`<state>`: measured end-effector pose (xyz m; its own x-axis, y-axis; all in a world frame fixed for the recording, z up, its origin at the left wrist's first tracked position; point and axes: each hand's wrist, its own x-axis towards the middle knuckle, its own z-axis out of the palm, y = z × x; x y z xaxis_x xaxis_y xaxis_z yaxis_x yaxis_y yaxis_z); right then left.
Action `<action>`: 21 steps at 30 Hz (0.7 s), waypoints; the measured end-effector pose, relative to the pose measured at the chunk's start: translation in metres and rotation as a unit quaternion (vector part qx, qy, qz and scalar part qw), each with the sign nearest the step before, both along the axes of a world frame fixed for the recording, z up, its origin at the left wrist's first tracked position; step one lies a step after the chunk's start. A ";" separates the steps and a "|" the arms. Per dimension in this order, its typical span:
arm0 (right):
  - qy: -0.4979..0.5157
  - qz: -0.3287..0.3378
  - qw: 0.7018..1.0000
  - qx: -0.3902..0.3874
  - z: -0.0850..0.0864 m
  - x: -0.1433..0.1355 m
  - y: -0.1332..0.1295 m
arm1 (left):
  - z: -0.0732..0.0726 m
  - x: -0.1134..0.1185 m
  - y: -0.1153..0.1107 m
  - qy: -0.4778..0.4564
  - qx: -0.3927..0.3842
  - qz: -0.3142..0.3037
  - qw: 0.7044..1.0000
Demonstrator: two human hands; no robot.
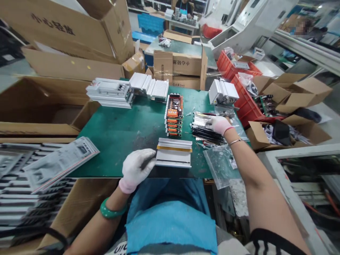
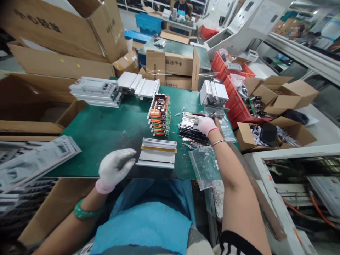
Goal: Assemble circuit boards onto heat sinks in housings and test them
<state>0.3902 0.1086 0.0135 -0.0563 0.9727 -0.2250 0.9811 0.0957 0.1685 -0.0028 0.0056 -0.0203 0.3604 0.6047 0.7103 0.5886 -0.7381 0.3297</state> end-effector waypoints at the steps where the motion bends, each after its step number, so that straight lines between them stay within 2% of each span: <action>1: -0.003 0.000 1.000 -0.005 0.000 -0.001 0.002 | 0.005 0.004 0.005 0.000 0.007 0.000 1.000; 8: -0.010 0.026 1.000 -0.011 0.002 -0.009 0.007 | 0.049 0.041 0.057 0.013 0.049 0.025 0.998; 10: -0.008 0.034 0.999 -0.001 0.001 -0.009 0.004 | 0.062 0.052 0.075 0.049 0.056 0.019 0.997; 14: 0.001 0.034 0.999 0.031 -0.001 -0.003 -0.007 | 0.082 0.073 0.100 0.181 0.035 0.020 0.983; 18: 0.010 -0.010 0.995 0.097 0.000 0.005 -0.023 | 0.093 0.085 0.105 0.292 0.003 0.046 0.955; 21: 0.075 -0.105 0.972 0.194 0.000 0.004 -0.031 | 0.098 0.089 0.107 0.341 0.003 0.056 0.939</action>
